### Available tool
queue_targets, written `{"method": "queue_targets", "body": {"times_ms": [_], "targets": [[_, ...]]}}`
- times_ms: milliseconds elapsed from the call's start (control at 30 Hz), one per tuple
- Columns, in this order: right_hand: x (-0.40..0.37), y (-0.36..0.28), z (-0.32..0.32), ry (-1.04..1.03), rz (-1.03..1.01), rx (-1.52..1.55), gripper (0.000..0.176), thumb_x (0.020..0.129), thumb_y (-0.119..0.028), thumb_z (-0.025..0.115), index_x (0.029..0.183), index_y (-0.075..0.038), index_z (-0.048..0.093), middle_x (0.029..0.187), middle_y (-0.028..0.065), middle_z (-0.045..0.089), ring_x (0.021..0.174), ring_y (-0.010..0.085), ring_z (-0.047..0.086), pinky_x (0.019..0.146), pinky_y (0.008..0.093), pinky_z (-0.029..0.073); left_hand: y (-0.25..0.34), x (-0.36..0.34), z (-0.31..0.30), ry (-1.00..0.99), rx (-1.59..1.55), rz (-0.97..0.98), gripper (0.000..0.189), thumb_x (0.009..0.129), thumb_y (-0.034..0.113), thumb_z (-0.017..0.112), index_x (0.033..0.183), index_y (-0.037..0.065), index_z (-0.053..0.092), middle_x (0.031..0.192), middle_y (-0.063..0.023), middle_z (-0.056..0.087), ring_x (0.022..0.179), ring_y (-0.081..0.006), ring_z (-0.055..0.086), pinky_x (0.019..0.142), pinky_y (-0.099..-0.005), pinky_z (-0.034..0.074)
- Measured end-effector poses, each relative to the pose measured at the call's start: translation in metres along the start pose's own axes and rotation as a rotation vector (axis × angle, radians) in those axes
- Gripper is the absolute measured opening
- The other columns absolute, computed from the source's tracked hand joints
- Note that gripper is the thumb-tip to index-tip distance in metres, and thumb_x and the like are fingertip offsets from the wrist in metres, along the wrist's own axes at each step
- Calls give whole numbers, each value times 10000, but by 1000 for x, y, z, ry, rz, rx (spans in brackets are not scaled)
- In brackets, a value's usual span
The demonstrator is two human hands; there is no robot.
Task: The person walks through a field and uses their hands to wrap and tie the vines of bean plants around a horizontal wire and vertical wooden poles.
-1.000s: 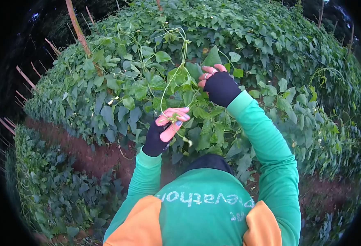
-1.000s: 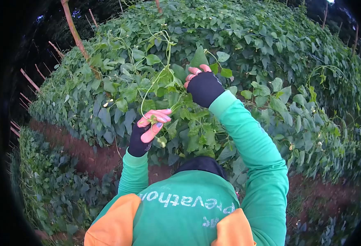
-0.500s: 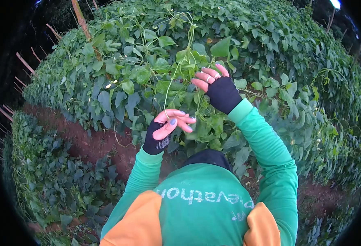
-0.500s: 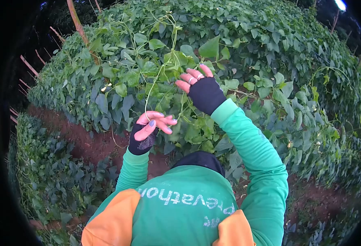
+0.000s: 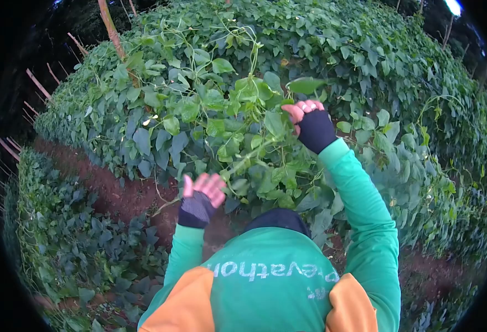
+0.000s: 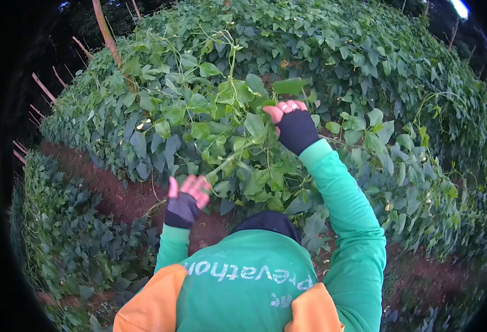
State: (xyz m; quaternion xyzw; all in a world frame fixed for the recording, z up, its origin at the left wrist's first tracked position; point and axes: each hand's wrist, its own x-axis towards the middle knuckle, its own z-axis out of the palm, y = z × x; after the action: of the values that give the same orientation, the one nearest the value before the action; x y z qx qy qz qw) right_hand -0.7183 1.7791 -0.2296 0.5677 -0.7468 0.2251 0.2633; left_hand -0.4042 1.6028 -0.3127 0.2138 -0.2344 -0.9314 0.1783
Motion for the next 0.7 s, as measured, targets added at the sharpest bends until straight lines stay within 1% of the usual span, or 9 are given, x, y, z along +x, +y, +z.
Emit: {"method": "queue_targets", "body": {"times_ms": [133, 233, 300, 367, 433, 533, 600, 633, 700], "targets": [[-22, 10, 6, 40, -135, -56, 351, 632, -68, 635, 972, -142, 587, 907, 49, 543, 924, 250, 532, 858, 405, 392, -40, -30, 9, -699, 385, -407, 738, 872, 547, 483, 1362, 8, 363, 1372, -255, 379, 1253, -407, 402, 992, -520, 359], [-26, 14, 5, 43, -45, -19, 292, 649, -39, 601, 926, -132, 598, 909, 41, 564, 876, 254, 544, 810, 401, 407, -53, -35, 53, -1033, 374, -196, 755, 869, 518, 508, 1414, 45, 286, 1371, -307, 344, 1249, -451, 385, 1034, -539, 291], [-25, 14, -3, 53, 1, 12, 225, 682, -24, 609, 891, -105, 587, 896, 59, 581, 868, 265, 562, 795, 391, 426, -47, -45, 96, -1054, 195, -78, 865, 840, 501, 575, 1468, 131, 109, 1371, -331, 320, 1249, -474, 367, 1027, -558, 299], [-24, 20, -9, 268, 31, 319, 181, 722, -23, 623, 890, -83, 592, 881, 90, 598, 834, 287, 575, 770, 364, 442, -32, -51, 127, -1013, 143, 41, 1004, 802, 464, 650, 1463, 202, -58, 1402, -322, 267, 1253, -477, 357, 1019, -570, 316], [-29, 18, -19, 328, 79, 399, 144, 756, -35, 634, 893, -64, 600, 833, 82, 603, 801, 262, 590, 713, 353, 465, -15, -56, 153, -1025, 103, 202, 1057, 773, 356, 673, 1453, 199, -121, 1404, -315, 273, 1250, -479, 363, 1034, -542, 316], [-41, 13, -34, 363, 521, 889, 127, 857, -110, 614, 961, -37, 610, 924, 22, 626, 836, 87, 567, 727, 246, 457, 18, -65, 175, -1099, 4, 349, 955, 810, 255, 633, 1464, 187, -60, 1395, -308, 292, 1252, -490, 350, 1042, -562, 300], [-46, 5, -43, 395, 570, 1032, 139, 869, -120, 605, 979, -34, 602, 935, 26, 628, 843, 92, 569, 739, 247, 457, 36, -65, 176, -908, 242, 787, 792, 843, 175, 575, 1465, 135, 85, 1397, -280, 310, 1243, -497, 358, 1040, -560, 311], [-50, 1, -44, 429, 620, 1179, 153, 880, -129, 596, 997, -31, 595, 946, 30, 630, 851, 97, 571, 751, 247, 457, 44, -58, 184, -904, 378, 844, 549, 858, 118, 522, 1378, 66, 352, 1349, -259, 391, 1223, -464, 408, 1037, -529, 337], [-58, -5, -39, 425, 560, 1198, 180, 895, -140, 582, 1033, -25, 576, 971, 48, 629, 884, 116, 581, 792, 254, 456, 50, -45, 219, -693, 834, 712, 346, 872, 105, 496, 1205, 26, 552, 1252, -212, 512, 1165, -348, 507, 1010, -424, 391]]}}
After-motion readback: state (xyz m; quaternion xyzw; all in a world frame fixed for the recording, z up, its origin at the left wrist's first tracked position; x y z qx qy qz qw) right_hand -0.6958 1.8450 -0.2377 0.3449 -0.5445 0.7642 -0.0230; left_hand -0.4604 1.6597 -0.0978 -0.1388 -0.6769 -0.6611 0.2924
